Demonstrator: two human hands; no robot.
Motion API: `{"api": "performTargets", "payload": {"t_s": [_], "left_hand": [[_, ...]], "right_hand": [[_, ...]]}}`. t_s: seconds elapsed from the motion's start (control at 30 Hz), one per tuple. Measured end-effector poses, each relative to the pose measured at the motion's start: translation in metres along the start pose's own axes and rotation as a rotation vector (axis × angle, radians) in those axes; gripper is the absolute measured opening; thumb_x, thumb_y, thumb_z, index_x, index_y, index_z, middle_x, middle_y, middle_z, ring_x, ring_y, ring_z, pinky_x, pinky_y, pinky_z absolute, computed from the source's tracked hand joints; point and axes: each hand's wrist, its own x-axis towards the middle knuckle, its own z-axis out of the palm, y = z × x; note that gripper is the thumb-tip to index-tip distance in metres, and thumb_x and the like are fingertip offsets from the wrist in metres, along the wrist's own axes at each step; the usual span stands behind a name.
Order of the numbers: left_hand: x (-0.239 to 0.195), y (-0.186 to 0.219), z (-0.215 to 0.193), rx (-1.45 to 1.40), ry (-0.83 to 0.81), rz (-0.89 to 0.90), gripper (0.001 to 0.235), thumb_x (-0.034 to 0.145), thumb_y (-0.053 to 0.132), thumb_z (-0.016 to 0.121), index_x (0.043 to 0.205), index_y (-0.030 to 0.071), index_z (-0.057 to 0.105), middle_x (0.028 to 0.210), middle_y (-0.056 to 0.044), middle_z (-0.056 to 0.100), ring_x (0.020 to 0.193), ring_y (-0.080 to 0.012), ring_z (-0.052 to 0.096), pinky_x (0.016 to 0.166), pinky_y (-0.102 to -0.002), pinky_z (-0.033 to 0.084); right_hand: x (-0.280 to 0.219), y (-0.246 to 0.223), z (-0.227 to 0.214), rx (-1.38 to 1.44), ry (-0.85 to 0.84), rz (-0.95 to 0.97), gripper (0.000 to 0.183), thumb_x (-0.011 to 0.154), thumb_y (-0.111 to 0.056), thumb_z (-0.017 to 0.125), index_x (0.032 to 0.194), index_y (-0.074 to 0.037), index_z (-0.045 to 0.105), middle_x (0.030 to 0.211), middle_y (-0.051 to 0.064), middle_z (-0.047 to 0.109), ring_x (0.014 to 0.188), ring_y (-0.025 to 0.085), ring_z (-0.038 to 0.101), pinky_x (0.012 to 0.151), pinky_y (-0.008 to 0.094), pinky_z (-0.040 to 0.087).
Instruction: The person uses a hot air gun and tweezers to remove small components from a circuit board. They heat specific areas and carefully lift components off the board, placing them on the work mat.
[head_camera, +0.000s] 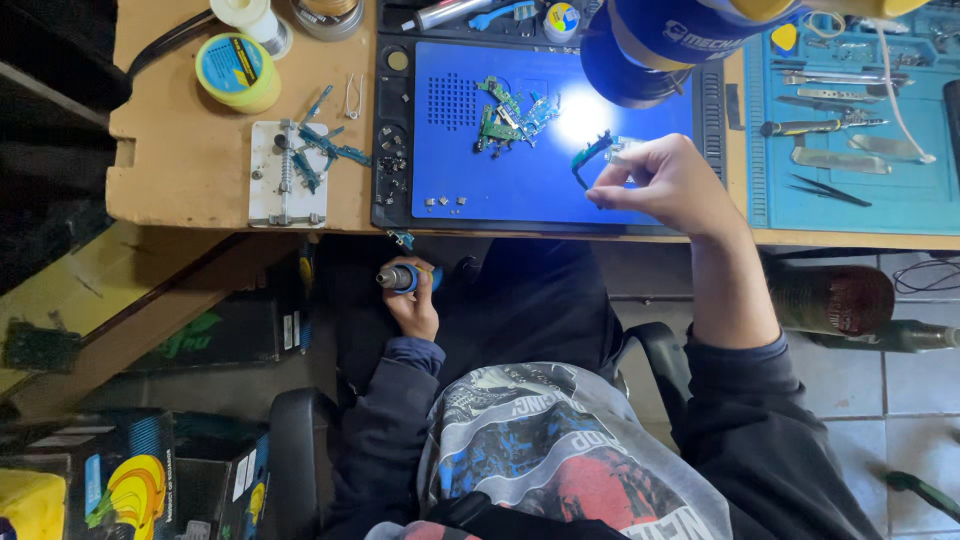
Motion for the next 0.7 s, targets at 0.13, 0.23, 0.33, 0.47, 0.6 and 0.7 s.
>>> {"api": "performTargets", "payload": {"t_s": [0.13, 0.23, 0.33, 0.47, 0.6, 0.7], "left_hand": [[-0.001, -0.002, 0.000, -0.007, 0.012, -0.007, 0.019, 0.099, 0.020, 0.063, 0.103, 0.004, 0.054, 0.085, -0.009, 0.062, 0.081, -0.0180, 0.062, 0.083, -0.034, 0.050], [-0.001, -0.003, -0.003, -0.008, 0.009, -0.026, 0.019, 0.099, 0.021, 0.064, 0.101, 0.005, 0.054, 0.085, -0.009, 0.062, 0.082, -0.0185, 0.062, 0.085, -0.034, 0.048], [0.001, -0.001, -0.002, -0.010, 0.005, -0.015, 0.019, 0.099, 0.021, 0.064, 0.100, 0.005, 0.054, 0.083, -0.010, 0.062, 0.081, -0.0202, 0.063, 0.084, -0.034, 0.049], [-0.001, -0.004, -0.001, -0.006, 0.016, -0.020, 0.020, 0.099, 0.021, 0.064, 0.103, 0.004, 0.054, 0.085, -0.009, 0.063, 0.082, -0.0182, 0.063, 0.085, -0.034, 0.049], [-0.003, -0.005, -0.002, -0.013, 0.017, -0.022, 0.021, 0.099, 0.022, 0.065, 0.102, 0.004, 0.054, 0.085, -0.010, 0.063, 0.082, -0.0192, 0.063, 0.085, -0.035, 0.049], [-0.003, -0.006, -0.002, -0.005, 0.019, -0.018, 0.019, 0.098, 0.020, 0.064, 0.101, 0.004, 0.055, 0.084, -0.009, 0.062, 0.081, -0.0199, 0.063, 0.084, -0.036, 0.049]], "right_hand": [[-0.005, -0.019, 0.009, 0.033, -0.116, -0.004, 0.004, 0.084, -0.015, 0.080, 0.087, -0.013, 0.081, 0.047, 0.000, 0.034, 0.051, 0.009, 0.031, 0.056, 0.026, 0.031], [-0.003, -0.028, 0.017, 0.050, -0.168, -0.019, 0.003, 0.086, -0.015, 0.080, 0.087, -0.012, 0.081, 0.045, 0.000, 0.035, 0.049, 0.010, 0.032, 0.055, 0.026, 0.031], [0.000, -0.029, 0.022, -0.034, -0.135, -0.082, 0.006, 0.087, -0.021, 0.082, 0.090, -0.017, 0.080, 0.045, -0.001, 0.032, 0.047, 0.010, 0.034, 0.056, 0.027, 0.035], [0.015, -0.009, 0.029, -0.307, -0.036, -0.243, 0.010, 0.095, -0.026, 0.078, 0.097, -0.016, 0.075, 0.071, 0.009, 0.068, 0.060, 0.033, 0.060, 0.063, 0.041, 0.048], [0.022, -0.015, 0.019, -0.549, -0.136, -0.304, 0.007, 0.096, -0.025, 0.073, 0.100, -0.018, 0.073, 0.079, 0.012, 0.072, 0.075, 0.040, 0.069, 0.073, 0.051, 0.054], [0.024, -0.016, 0.011, -0.562, -0.168, -0.333, 0.005, 0.095, -0.021, 0.073, 0.097, -0.017, 0.074, 0.081, 0.012, 0.072, 0.077, 0.041, 0.070, 0.075, 0.051, 0.055]]}}
